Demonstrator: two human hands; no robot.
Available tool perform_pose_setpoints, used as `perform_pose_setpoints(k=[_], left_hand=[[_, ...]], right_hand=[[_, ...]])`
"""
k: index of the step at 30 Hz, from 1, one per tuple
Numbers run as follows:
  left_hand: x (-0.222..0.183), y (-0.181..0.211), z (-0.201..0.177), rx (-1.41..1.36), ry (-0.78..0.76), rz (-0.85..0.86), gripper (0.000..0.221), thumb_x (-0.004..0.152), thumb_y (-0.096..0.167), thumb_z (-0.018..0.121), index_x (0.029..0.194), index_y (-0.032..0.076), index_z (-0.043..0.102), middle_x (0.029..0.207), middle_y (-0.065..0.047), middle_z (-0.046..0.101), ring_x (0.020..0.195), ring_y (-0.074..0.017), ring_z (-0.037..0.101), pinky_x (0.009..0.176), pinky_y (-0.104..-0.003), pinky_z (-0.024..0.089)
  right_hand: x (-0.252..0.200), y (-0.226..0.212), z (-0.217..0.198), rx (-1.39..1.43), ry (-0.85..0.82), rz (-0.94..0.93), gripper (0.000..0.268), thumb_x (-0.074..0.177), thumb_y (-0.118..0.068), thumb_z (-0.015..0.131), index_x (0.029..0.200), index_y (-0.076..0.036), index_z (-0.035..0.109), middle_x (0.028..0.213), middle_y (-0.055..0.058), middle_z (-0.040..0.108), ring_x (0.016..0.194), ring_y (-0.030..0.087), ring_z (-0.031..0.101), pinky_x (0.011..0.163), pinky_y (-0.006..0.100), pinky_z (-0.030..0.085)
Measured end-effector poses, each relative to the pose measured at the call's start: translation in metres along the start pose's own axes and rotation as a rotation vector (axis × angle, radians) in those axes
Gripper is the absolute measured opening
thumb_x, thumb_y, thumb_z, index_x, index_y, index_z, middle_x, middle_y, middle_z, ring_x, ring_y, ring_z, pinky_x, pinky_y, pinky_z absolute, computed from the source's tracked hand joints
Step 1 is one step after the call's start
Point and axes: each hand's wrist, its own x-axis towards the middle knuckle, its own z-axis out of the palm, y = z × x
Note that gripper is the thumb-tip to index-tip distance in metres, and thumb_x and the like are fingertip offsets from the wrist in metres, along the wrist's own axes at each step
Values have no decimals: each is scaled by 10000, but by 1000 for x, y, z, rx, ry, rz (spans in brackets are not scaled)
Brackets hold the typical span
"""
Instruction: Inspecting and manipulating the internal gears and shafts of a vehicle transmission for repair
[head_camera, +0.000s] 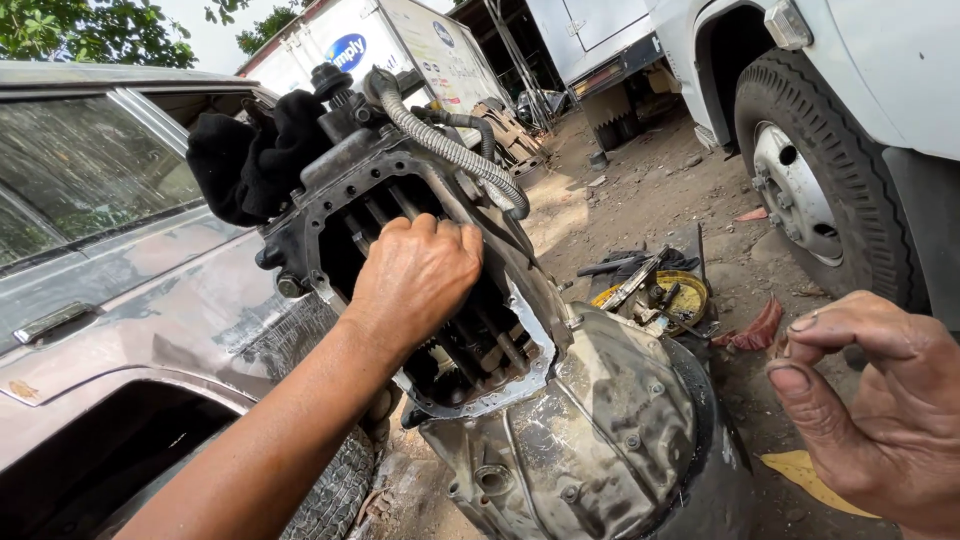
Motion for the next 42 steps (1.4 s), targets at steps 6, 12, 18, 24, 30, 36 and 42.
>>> perform_pose_setpoints(k=[6, 12, 18, 24, 30, 36, 42], left_hand=[[7, -3, 0, -332, -167, -171, 269, 988, 60, 482, 745, 71, 594, 519, -66, 617, 406, -187, 617, 333, -320, 474], [6, -13, -12, -664, -255, -423, 152, 846, 99, 670, 732, 6, 634, 611, -151, 654, 495, -314, 656, 510, -441, 583], [1, -7, -19, -1009, -274, -702, 232, 984, 153, 576, 892, -20, 699, 675, -102, 687, 504, -196, 604, 499, -353, 524], [-12, -6, -4, -1484, -151, -909, 272, 1049, 152, 588, 826, 29, 684, 633, -13, 554, 524, -90, 441, 475, -242, 354], [-19, 1, -11, -849, 26, -578, 165, 995, 98, 616, 845, 41, 648, 528, -60, 639, 349, -166, 553, 336, -311, 443], [-21, 2, -9, -535, 34, -438, 205, 912, 127, 634, 727, 59, 579, 513, -128, 595, 389, -325, 589, 404, -444, 466], [-16, -2, -12, -367, 35, -275, 164, 891, 131, 616, 759, 57, 554, 650, -104, 660, 525, -314, 645, 484, -442, 518]], right_hand=[[9, -12, 12, 7, 15, -36, 419, 789, 12, 741, 1150, -39, 535, 968, 76, 660, 764, 109, 627, 749, 248, 586], [12, -20, 11, -4, 4, -50, 405, 781, 40, 733, 1124, -20, 527, 917, 79, 647, 753, 118, 606, 781, 275, 567], [11, -22, 5, 3, 22, -28, 429, 803, 38, 729, 1165, -32, 510, 967, 81, 653, 766, 113, 627, 791, 267, 571], [12, -28, 6, 34, 37, -32, 413, 799, 39, 719, 1153, -26, 516, 918, 76, 644, 752, 111, 601, 803, 272, 565], [12, -22, 4, 6, 19, -26, 428, 785, 27, 730, 1153, -44, 524, 907, 66, 655, 729, 99, 616, 751, 256, 572], [16, -32, 12, 20, 31, -45, 392, 770, 37, 736, 1105, -29, 544, 807, 45, 640, 707, 107, 585, 804, 277, 583], [15, -29, 11, 12, 39, -15, 387, 770, 47, 736, 1103, -23, 551, 864, 61, 659, 732, 117, 603, 752, 258, 558]])
